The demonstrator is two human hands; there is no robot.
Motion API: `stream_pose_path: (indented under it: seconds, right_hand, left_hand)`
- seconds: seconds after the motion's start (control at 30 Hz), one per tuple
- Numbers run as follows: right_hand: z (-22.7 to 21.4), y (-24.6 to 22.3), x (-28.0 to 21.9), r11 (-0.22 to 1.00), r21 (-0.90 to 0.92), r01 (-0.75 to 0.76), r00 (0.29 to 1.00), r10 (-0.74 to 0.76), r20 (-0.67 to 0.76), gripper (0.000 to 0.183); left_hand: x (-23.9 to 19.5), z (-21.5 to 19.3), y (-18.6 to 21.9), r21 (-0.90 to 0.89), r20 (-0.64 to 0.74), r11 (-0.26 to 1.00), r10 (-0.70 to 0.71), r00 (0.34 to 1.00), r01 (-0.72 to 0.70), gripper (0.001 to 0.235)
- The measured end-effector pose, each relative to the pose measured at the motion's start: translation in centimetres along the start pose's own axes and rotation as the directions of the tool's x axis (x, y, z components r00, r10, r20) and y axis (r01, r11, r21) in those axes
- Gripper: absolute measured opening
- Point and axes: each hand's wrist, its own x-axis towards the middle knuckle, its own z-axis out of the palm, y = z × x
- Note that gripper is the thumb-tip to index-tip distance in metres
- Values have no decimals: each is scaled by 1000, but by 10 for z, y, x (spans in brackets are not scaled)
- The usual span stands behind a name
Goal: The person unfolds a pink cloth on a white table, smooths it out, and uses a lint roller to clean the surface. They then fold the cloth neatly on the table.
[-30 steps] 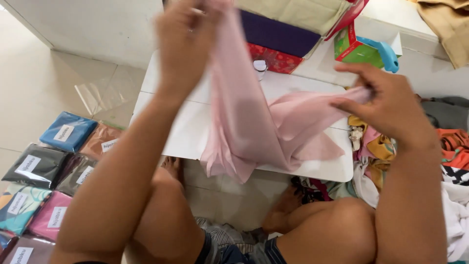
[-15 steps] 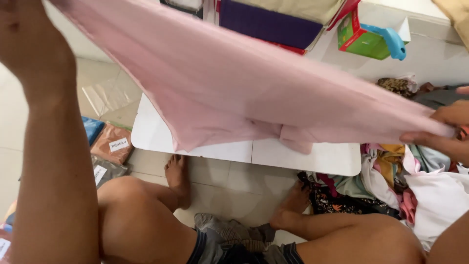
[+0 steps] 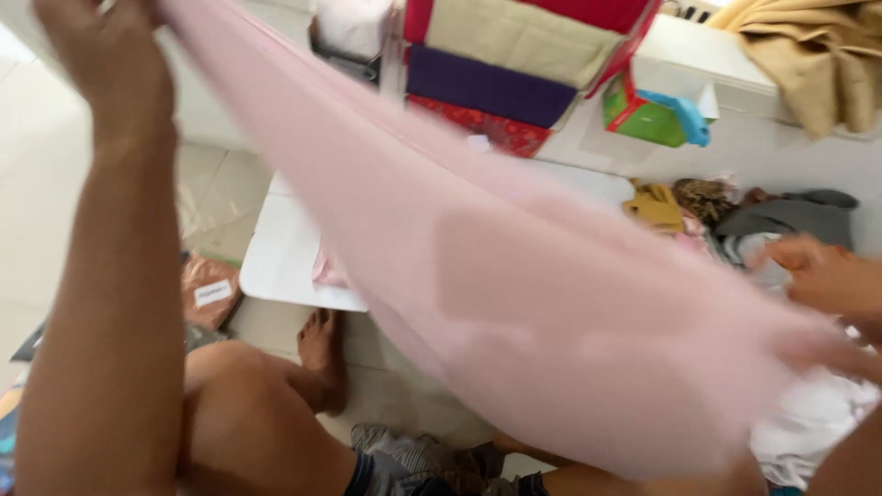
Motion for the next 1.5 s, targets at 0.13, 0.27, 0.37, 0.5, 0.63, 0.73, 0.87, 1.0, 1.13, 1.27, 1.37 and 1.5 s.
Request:
stream_pose_path:
  seconds: [0.13, 0.27, 0.37, 0.5, 0.63, 0.73, 0.87, 1.0, 1.13, 1.27, 1.37, 1.5]
  right_hand:
    - [49, -54, 54, 942, 311, 126, 991, -136, 10, 29]
    - [75, -74, 78, 933, 292, 210, 977, -207, -42, 31]
    - [94, -71, 88, 952, 240, 191, 978, -165, -124, 21]
    - [103, -78, 94, 856, 415, 310, 950, -297, -97, 14]
    - [105, -82, 100, 898, 295, 325, 946, -306, -112, 9]
    - [113, -55, 98, 967, 198, 162, 965, -114, -235, 10]
    - [104, -43, 99, 974, 225, 26, 957, 41, -287, 13]
    - [106, -32, 96, 966, 258, -18, 947, 100, -306, 22]
    - [112, -23, 91, 941, 249, -230, 859, 317, -403, 37]
    - [102, -15, 81, 851, 208, -482, 799, 524, -294, 59]
    - [105, 5, 68, 782, 183, -596, 786, 615, -67, 41]
    - [94, -3, 57, 808, 259, -529, 847, 521, 106, 20]
  left_hand:
    - [-22, 1, 2, 9, 103, 977, 210, 972, -212, 15]
    - [-29, -6, -13, 81, 108, 990, -126, 986, 117, 17]
    - [-28, -9, -41, 72, 76, 986, -154, 985, 148, 21]
    - [-38, -4, -95, 217, 60, 974, -84, 995, 69, 20]
    - [-50, -7, -107, 372, 171, 928, -85, 982, 16, 25]
    - [-46, -12, -107, 295, 86, 953, -97, 992, 68, 19]
    - [-42, -10, -87, 265, 93, 964, -26, 995, 1, 21]
    - [-41, -7, -67, 229, 103, 972, 34, 994, -57, 18]
    - [-44, -3, -28, 164, 127, 986, 16, 992, -37, 20]
    - [-48, -1, 5, 105, 184, 989, 87, 979, -108, 18]
    - [-50, -3, 21, 2, 240, 997, 69, 968, -72, 14]
    - [-47, -10, -8, 41, 244, 995, 80, 966, -93, 15]
